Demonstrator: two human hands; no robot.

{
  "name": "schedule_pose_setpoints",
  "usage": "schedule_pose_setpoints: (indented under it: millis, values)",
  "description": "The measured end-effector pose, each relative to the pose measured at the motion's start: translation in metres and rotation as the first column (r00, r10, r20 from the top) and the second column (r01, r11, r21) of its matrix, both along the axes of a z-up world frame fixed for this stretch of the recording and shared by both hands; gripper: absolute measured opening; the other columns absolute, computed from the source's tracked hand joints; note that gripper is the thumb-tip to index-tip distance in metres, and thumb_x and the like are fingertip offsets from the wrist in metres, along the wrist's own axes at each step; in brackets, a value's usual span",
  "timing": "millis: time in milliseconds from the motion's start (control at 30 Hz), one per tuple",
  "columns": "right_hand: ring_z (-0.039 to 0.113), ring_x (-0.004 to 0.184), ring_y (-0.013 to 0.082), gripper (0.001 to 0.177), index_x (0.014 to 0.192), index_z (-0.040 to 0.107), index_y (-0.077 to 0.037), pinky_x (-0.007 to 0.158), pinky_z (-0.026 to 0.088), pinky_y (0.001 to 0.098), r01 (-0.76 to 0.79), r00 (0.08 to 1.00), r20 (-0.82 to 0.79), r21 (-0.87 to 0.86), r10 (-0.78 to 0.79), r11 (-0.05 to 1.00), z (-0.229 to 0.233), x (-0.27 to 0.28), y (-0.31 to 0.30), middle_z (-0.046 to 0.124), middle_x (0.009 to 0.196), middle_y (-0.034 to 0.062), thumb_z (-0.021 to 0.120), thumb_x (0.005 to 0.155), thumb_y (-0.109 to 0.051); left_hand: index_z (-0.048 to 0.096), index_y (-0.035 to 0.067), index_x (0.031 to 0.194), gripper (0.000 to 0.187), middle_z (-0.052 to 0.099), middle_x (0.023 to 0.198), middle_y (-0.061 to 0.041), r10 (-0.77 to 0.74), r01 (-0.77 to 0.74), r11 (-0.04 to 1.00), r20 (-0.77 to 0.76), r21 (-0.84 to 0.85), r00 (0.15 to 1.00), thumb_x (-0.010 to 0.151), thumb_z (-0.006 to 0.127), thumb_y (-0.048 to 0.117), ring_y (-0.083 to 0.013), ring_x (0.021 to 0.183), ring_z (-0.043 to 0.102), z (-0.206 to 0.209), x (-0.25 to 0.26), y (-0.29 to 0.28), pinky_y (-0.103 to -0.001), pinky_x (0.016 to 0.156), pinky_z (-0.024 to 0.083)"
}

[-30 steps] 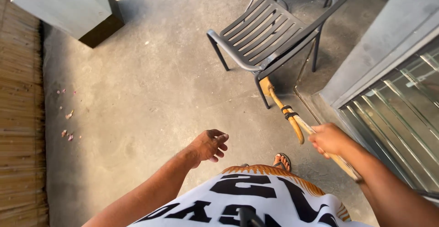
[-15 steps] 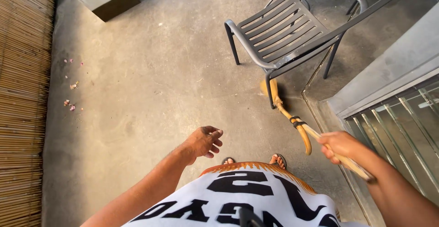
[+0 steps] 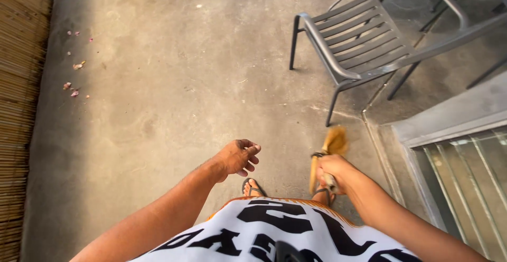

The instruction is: The person sweeps a concrete patio with a small broom, moving around furniture and gathering debris into a pile. They sweep the pile into a woven basket and continue cleaning the remaining area.

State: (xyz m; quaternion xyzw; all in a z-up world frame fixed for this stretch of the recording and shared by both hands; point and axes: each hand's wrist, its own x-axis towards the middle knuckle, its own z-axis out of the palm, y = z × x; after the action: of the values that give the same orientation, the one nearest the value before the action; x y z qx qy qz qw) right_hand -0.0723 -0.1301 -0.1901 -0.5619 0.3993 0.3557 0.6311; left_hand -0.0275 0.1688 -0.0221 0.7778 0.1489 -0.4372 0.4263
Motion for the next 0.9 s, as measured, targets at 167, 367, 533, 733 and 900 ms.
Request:
schedule_pose_setpoints:
  millis: [167, 367, 533, 733, 900]
  values:
    - [0.04, 0.041, 0.0116, 0.016, 0.08, 0.054, -0.002, 0.033, 0.032, 0.0277, -0.04, 0.999, -0.021, 0.106, 0.043, 0.994, 0.038, 0.063, 0.112, 0.048, 0.058, 0.0042, 0.051, 0.096, -0.006, 0.061, 0.011, 0.134, 0.047, 0.072, 0.104, -0.005, 0.069, -0.069, 0.997, -0.003, 0.036, 0.998, 0.1, 0.055, 0.043, -0.0149, 0.085, 0.067, 0.002, 0.006, 0.088, -0.034, 0.074, 0.061]
    - [0.038, 0.045, 0.0098, 0.012, 0.098, 0.057, 0.003, 0.035, 0.028, 0.0253, -0.071, 0.991, 0.113, 0.031, 0.068, 0.997, 0.086, 0.08, 0.092, 0.051, 0.067, 0.006, 0.056, 0.097, -0.009, 0.061, 0.01, 0.134, 0.048, 0.072, 0.104, -0.006, 0.185, -0.186, 0.982, 0.025, 0.038, 0.982, 0.1, 0.055, 0.043, -0.0154, 0.085, 0.068, 0.001, 0.01, 0.161, -0.034, 0.074, 0.061]
    - [0.04, 0.046, 0.0125, 0.016, 0.107, 0.063, 0.001, 0.036, 0.03, 0.0291, -0.181, 0.974, 0.101, -0.172, 0.201, 0.968, 0.072, 0.127, 0.085, 0.049, 0.066, 0.0074, 0.055, 0.095, -0.005, 0.061, 0.01, 0.134, 0.049, 0.072, 0.105, -0.007, 0.342, -0.342, 0.94, 0.027, 0.011, 0.939, 0.1, 0.056, 0.043, -0.0158, 0.085, 0.068, 0.007, 0.013, 0.191, -0.034, 0.074, 0.061]
    - [0.044, 0.043, 0.0107, 0.013, 0.087, 0.054, 0.0, 0.037, 0.036, 0.0274, -0.205, 0.977, 0.032, -0.148, 0.212, 0.968, -0.04, 0.263, 0.152, 0.05, 0.061, 0.0039, 0.048, 0.099, -0.002, 0.061, 0.01, 0.134, 0.049, 0.072, 0.106, -0.006, 0.462, -0.463, 0.886, 0.038, 0.034, 0.886, 0.1, 0.054, 0.043, -0.0151, 0.086, 0.067, 0.001, 0.015, 0.211, -0.033, 0.073, 0.06]
    - [0.044, 0.042, 0.0154, 0.015, 0.083, 0.051, -0.001, 0.035, 0.037, 0.03, -0.448, 0.888, 0.122, 0.009, 0.444, 0.894, -0.005, 0.309, 0.297, 0.048, 0.057, 0.0064, 0.044, 0.095, 0.004, 0.06, 0.008, 0.136, 0.05, 0.071, 0.106, -0.007, 0.602, -0.602, 0.793, 0.03, 0.089, 0.798, 0.1, 0.055, 0.043, -0.0162, 0.086, 0.067, 0.008, 0.038, 0.214, -0.033, 0.074, 0.059]
